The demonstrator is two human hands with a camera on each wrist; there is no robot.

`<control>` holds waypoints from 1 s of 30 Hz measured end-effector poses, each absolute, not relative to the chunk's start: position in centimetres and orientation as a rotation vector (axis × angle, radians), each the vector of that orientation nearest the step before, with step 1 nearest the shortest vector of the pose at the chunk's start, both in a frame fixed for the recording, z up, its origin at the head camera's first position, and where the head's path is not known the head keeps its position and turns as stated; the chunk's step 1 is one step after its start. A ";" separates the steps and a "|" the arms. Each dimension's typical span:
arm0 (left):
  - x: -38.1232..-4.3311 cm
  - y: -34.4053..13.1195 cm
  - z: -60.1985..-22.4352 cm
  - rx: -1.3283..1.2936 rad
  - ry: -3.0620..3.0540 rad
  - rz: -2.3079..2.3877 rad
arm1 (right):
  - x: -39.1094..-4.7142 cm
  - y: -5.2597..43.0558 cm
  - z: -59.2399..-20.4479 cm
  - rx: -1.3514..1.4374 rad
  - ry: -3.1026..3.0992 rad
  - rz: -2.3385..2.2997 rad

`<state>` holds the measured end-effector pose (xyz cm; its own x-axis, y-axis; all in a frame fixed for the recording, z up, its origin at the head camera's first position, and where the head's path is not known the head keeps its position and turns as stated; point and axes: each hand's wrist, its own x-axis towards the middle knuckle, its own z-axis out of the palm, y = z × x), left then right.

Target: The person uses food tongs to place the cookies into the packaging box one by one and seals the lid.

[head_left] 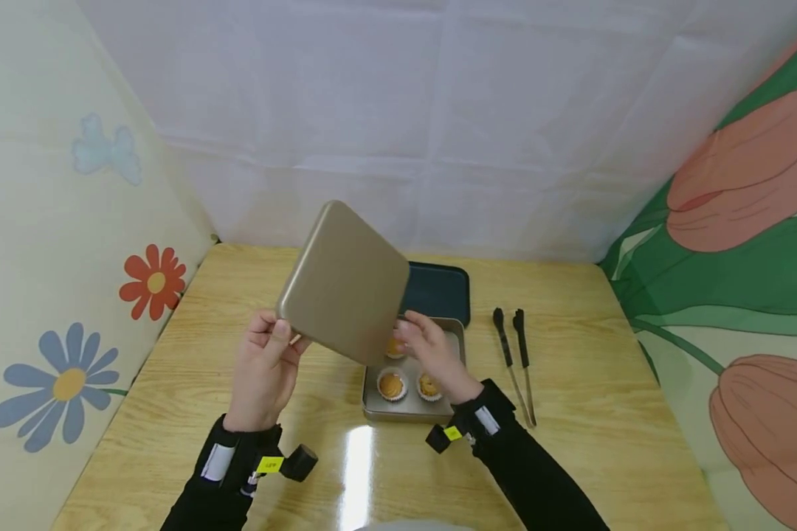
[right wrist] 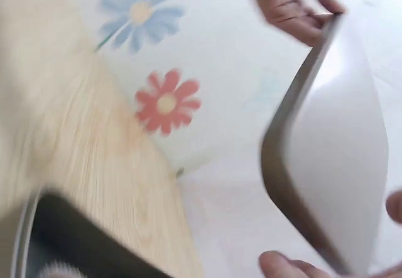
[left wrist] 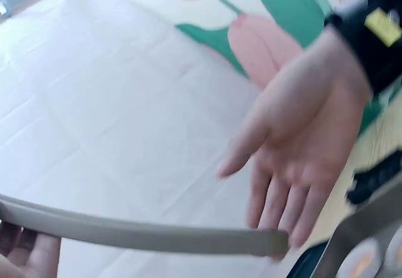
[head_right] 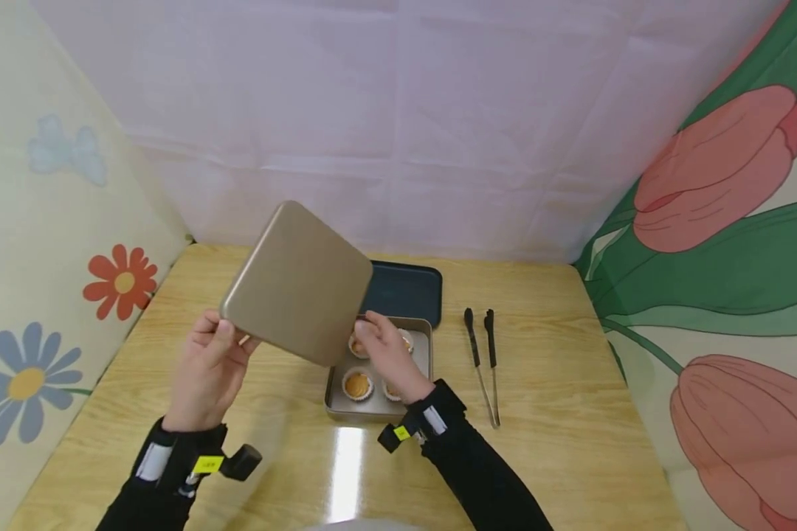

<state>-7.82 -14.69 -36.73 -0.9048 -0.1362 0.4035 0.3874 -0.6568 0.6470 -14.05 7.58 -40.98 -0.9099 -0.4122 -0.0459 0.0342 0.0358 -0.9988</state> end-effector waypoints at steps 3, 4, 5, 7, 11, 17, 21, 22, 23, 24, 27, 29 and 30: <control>-8.0 -13.7 -37.4 -0.556 -1.016 -2.750 | -14.4 7.9 -40.8 -0.169 1.731 -2.216; -8.1 -13.5 -37.6 -0.581 -0.995 -2.798 | -14.5 8.2 -40.8 -0.128 1.709 -2.265; -8.2 -13.3 -37.9 -0.594 -0.991 -2.834 | -14.5 8.6 -40.9 -0.104 1.698 -2.303; -8.4 -13.0 -38.4 -0.585 -1.050 -2.867 | -14.4 9.4 -41.1 -0.085 1.702 -2.355; -8.8 -12.8 -39.5 -0.404 -1.354 -2.824 | -14.2 11.4 -41.6 -0.074 1.854 -2.315; -9.2 -11.7 -42.2 0.108 -1.987 -2.492 | -13.6 12.9 -42.7 -0.115 2.278 -2.093; -9.1 -10.6 -43.9 0.215 -2.127 -2.346 | -13.5 13.1 -44.2 -0.122 2.452 -1.967; -9.0 -10.5 -44.2 0.212 -2.150 -2.307 | -13.5 13.1 -44.5 -0.112 2.459 -1.952; -9.0 -10.3 -44.6 0.201 -2.171 -2.270 | -13.6 13.2 -44.9 -0.094 2.456 -1.935; -8.9 -10.3 -44.9 0.193 -2.192 -2.234 | -13.6 13.3 -45.2 -0.074 2.447 -1.921; -8.6 -10.1 -45.9 0.205 -2.269 -2.138 | -13.3 13.4 -45.5 0.002 2.401 -1.856; -8.2 -10.0 -46.8 0.227 -2.307 -2.113 | -13.2 13.4 -46.0 0.032 2.393 -1.809; -8.1 -10.0 -47.2 0.244 -2.316 -2.110 | -13.1 13.4 -46.3 0.045 2.393 -1.787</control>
<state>-8.05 -9.95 -47.20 -0.9880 -0.1136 -0.1049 -0.1150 0.0860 0.9896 -13.10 13.43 -46.33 -0.9877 -0.0681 -0.1409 0.1157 0.2880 -0.9506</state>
